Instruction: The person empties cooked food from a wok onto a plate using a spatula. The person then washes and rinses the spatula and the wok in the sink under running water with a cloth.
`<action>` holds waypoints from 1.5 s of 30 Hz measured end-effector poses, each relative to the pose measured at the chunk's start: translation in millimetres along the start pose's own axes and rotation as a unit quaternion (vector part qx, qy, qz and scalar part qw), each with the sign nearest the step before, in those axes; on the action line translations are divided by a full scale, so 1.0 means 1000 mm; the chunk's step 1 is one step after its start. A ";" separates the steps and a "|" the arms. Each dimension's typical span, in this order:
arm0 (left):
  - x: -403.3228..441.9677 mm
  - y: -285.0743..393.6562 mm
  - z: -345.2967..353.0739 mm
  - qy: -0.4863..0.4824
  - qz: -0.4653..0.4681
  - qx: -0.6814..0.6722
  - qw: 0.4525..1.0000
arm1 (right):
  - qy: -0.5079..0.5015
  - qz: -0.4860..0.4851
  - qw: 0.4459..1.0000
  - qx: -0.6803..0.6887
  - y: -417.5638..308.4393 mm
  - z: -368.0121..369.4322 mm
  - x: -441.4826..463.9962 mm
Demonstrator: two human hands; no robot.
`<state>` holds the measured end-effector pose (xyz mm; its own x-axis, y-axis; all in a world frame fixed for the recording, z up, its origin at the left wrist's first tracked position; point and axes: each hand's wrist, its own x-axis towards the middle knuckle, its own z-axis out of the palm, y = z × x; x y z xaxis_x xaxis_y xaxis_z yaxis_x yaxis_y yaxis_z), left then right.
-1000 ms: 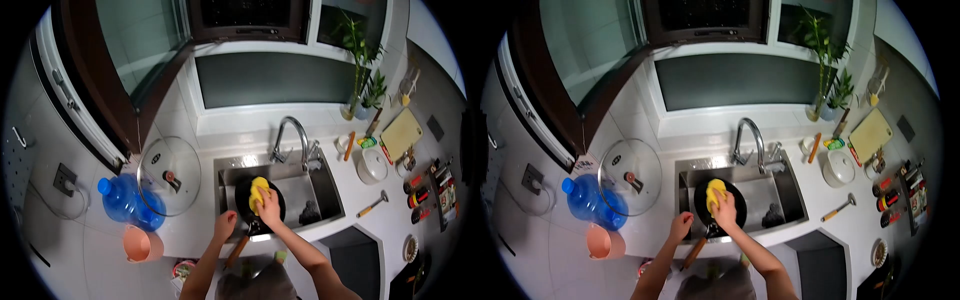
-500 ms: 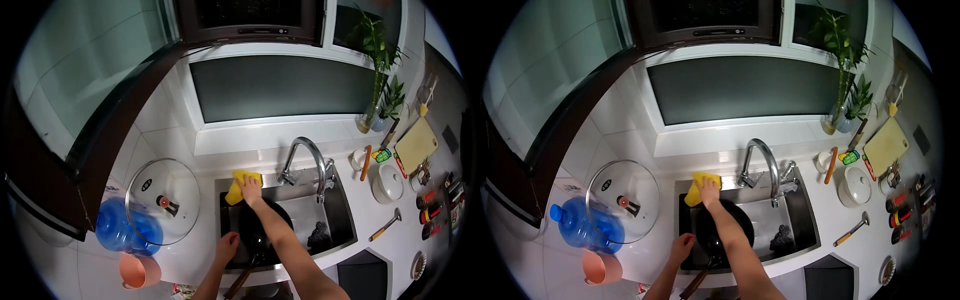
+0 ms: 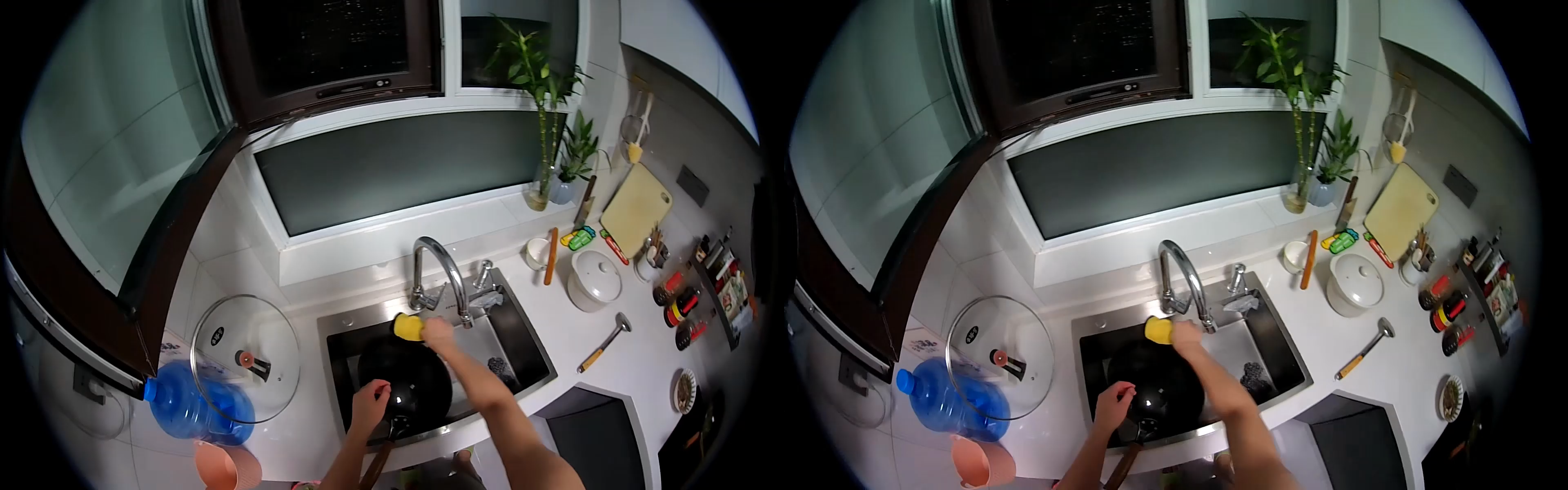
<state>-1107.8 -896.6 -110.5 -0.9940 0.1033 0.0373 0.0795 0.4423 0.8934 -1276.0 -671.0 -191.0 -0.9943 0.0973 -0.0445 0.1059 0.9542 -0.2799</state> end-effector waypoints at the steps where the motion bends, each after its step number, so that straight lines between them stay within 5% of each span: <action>1: -0.002 0.003 0.000 0.005 -0.005 -0.009 1.000 | 0.016 0.044 0.996 0.075 0.018 -0.019 -0.020; 3: 0.004 0.005 0.009 0.001 -0.016 -0.028 0.999 | 0.038 0.080 0.986 0.143 0.052 -0.046 -0.032; 5: 0.007 0.000 0.031 -0.008 -0.015 -0.035 0.999 | 0.257 -0.031 0.962 0.086 0.087 -0.052 -0.026; 9: 0.020 0.003 0.077 -0.027 0.026 -0.049 0.998 | 0.231 -0.083 0.962 0.117 0.123 -0.034 0.056; 12: 0.019 0.024 0.085 -0.058 -0.007 -0.025 0.998 | 0.097 0.020 0.995 0.022 0.113 -0.010 0.092; 17: 0.031 0.021 0.098 -0.065 -0.028 -0.031 0.997 | 0.070 -0.009 0.993 0.090 0.108 -0.008 0.102; 21: 0.047 0.042 0.125 -0.087 -0.042 -0.005 0.995 | 0.108 -0.276 0.936 0.191 0.115 0.012 0.098; 23: 0.048 0.049 0.150 -0.107 -0.021 -0.018 0.994 | 0.015 -0.209 0.950 0.230 0.103 -0.001 0.081; 25: 0.053 0.062 0.163 -0.120 0.006 -0.031 0.992 | 0.002 -0.282 0.904 0.322 0.111 -0.015 0.063; 27: 0.050 0.077 0.171 -0.147 0.019 -0.047 0.988 | -0.111 -0.230 0.913 0.319 0.143 -0.020 0.037; 32: 0.049 0.064 0.195 -0.182 0.001 -0.021 0.983 | 0.186 -0.179 0.952 0.161 0.229 -0.146 0.000; 37: 0.055 0.097 0.251 -0.206 0.033 0.030 0.978 | 0.149 -0.199 0.963 0.106 0.303 -0.095 0.033; 41: 0.052 0.116 0.285 -0.174 0.140 0.128 0.966 | 0.168 -0.085 0.974 0.124 0.313 -0.091 -0.060; 45: 0.044 0.124 0.308 -0.243 0.085 0.123 0.958 | 0.146 -0.044 0.972 0.176 0.340 -0.100 -0.170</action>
<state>-1118.6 -562.3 -136.0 -0.8167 0.5694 -0.0940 0.3124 0.5731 0.7576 -1072.5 -335.1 -182.2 -0.9560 0.1447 0.2552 -0.0328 0.8118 -0.5830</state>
